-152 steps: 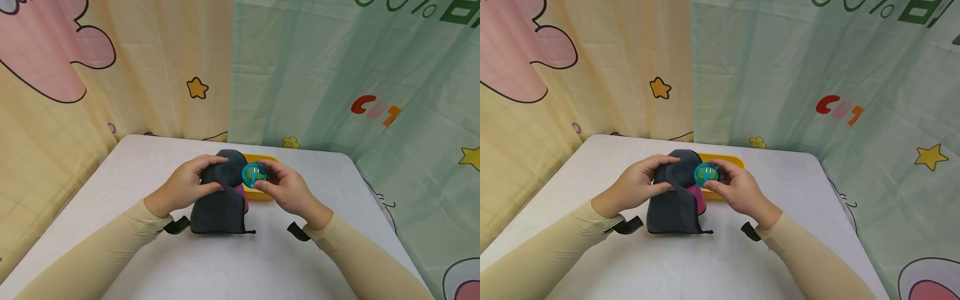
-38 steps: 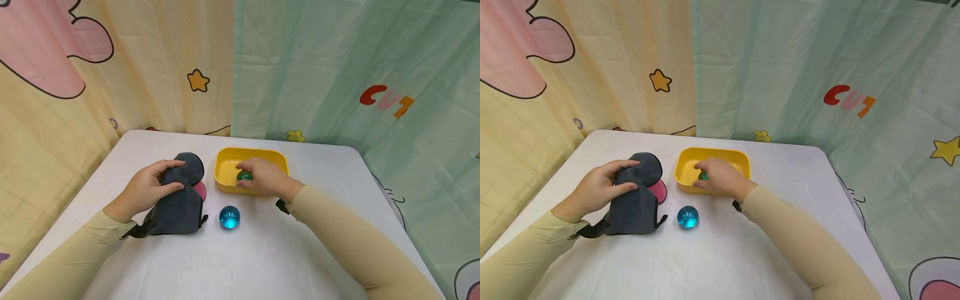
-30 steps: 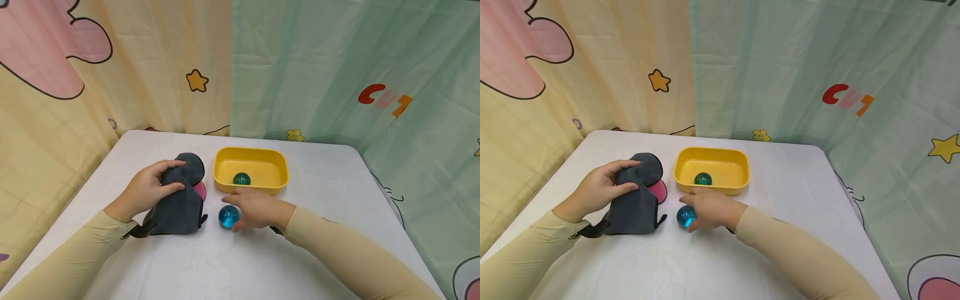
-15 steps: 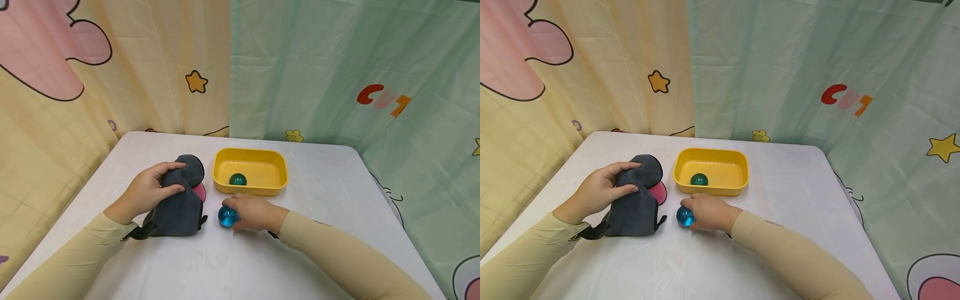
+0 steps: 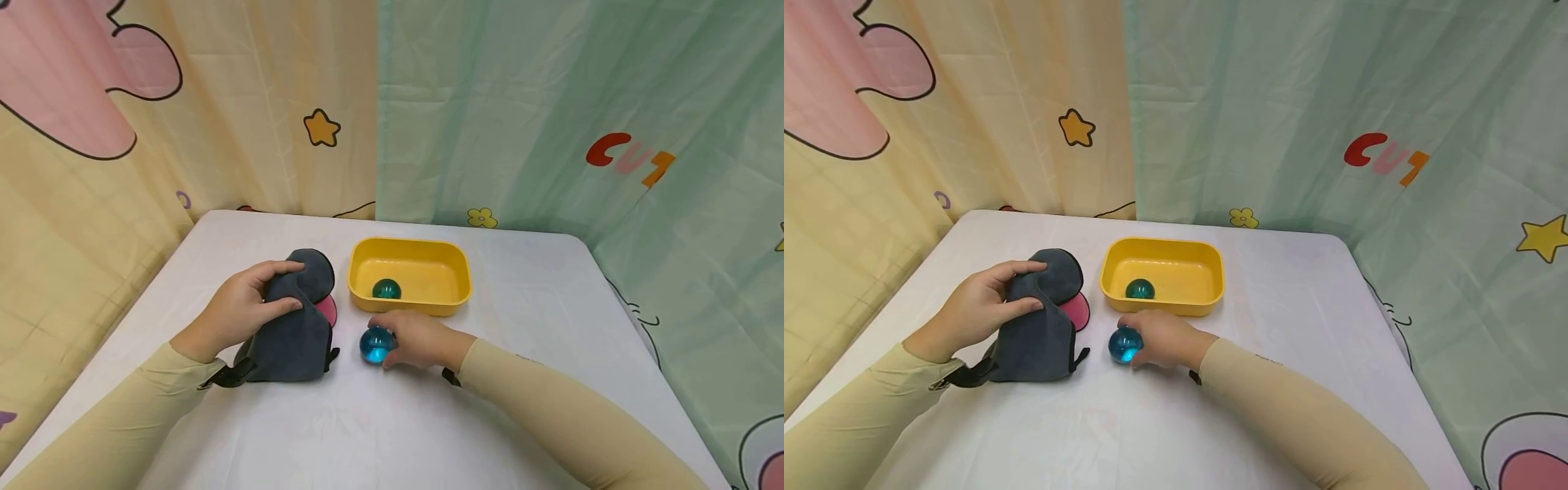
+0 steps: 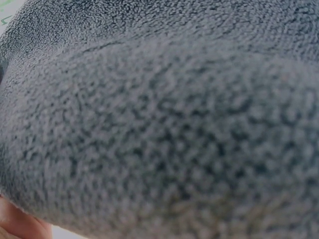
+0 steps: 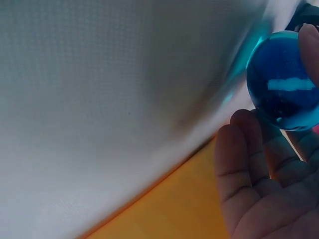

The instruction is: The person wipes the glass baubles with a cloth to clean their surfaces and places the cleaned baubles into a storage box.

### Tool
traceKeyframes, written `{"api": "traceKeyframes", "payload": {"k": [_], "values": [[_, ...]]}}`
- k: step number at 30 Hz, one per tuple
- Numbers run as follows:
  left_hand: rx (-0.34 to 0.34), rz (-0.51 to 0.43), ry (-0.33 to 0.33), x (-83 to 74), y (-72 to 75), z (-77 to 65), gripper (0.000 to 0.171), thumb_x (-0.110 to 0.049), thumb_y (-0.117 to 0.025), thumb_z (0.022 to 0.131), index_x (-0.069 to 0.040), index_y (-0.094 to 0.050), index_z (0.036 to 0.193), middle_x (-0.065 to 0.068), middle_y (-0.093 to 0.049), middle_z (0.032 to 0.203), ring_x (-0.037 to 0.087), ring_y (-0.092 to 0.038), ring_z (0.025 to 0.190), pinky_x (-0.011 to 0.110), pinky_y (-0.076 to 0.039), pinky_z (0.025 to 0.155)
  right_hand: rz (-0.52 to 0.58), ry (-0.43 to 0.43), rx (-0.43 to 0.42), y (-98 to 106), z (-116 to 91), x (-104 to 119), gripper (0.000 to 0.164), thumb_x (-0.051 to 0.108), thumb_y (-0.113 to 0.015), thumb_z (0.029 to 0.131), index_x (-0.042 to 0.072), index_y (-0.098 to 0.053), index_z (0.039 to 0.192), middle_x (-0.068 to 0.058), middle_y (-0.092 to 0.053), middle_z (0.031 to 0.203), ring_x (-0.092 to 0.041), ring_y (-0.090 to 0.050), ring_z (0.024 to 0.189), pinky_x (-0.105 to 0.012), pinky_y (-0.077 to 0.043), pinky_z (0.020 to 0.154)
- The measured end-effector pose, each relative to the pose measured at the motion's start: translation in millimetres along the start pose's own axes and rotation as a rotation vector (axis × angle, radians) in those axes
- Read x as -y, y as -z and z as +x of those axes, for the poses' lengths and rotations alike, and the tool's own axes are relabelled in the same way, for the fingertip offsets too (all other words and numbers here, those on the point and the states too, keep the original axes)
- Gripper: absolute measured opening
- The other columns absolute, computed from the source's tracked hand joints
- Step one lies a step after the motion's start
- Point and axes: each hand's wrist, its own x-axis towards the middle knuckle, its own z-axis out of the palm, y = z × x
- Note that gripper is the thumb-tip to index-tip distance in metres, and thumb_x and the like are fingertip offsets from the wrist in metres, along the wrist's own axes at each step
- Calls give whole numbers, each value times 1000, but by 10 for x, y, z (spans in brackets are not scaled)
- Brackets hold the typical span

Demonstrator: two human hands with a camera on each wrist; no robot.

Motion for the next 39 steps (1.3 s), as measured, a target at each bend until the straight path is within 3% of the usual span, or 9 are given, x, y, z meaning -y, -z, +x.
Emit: {"api": "traceKeyframes", "payload": {"k": [8, 13, 21, 26, 32, 39], "values": [[5, -23, 4, -3, -11, 4, 52, -9, -86, 88, -9, -67, 136, 14, -72, 127, -2, -66, 91, 9, -54, 80, 29, 9, -24, -20, -19, -45, 67, 35, -90, 85, 24, -60, 144, 4, -66, 139, -15, -60, 124, -37, -50, 115], [16, -40, 3, -34, -30, 16, 51, -9, -85, 89, -9, -67, 137, 13, -71, 130, -1, -67, 93, 10, -55, 83, 126, 35, -59, 45, -131, -13, 65, 32, -89, 86, 23, -60, 143, 6, -66, 134, -13, -61, 118, -36, -54, 109], [47, -118, -49, -210, -103, 80, 52, -5, -84, 89, -6, -66, 138, 14, -69, 132, 5, -71, 92, 16, -59, 83, 335, 210, -302, 390, -340, 116, 60, 25, -89, 86, 15, -61, 138, 4, -70, 121, -12, -67, 102, -34, -61, 96], [55, -140, -75, -313, -164, 122, 53, -4, -84, 88, -6, -66, 137, 13, -69, 132, 8, -71, 90, 18, -60, 81, 400, 245, -366, 517, -415, 163, 61, 22, -89, 86, 11, -60, 138, 1, -71, 118, -12, -70, 98, -34, -63, 92], [83, -180, -99, -412, -247, 185, 53, -4, -84, 88, -6, -66, 138, 12, -69, 132, 10, -71, 94, 19, -60, 85, 422, 269, -430, 575, -458, 175, 64, 17, -89, 86, 9, -59, 141, -1, -71, 122, -14, -70, 101, -38, -62, 95], [104, -206, -141, -503, -370, 266, 57, -3, -85, 86, -6, -64, 140, 11, -68, 134, 14, -73, 101, 21, -61, 88, 355, 258, -511, 612, -487, 192, 63, 16, -90, 85, 10, -61, 141, -2, -70, 128, -17, -68, 106, -35, -61, 96]]}}
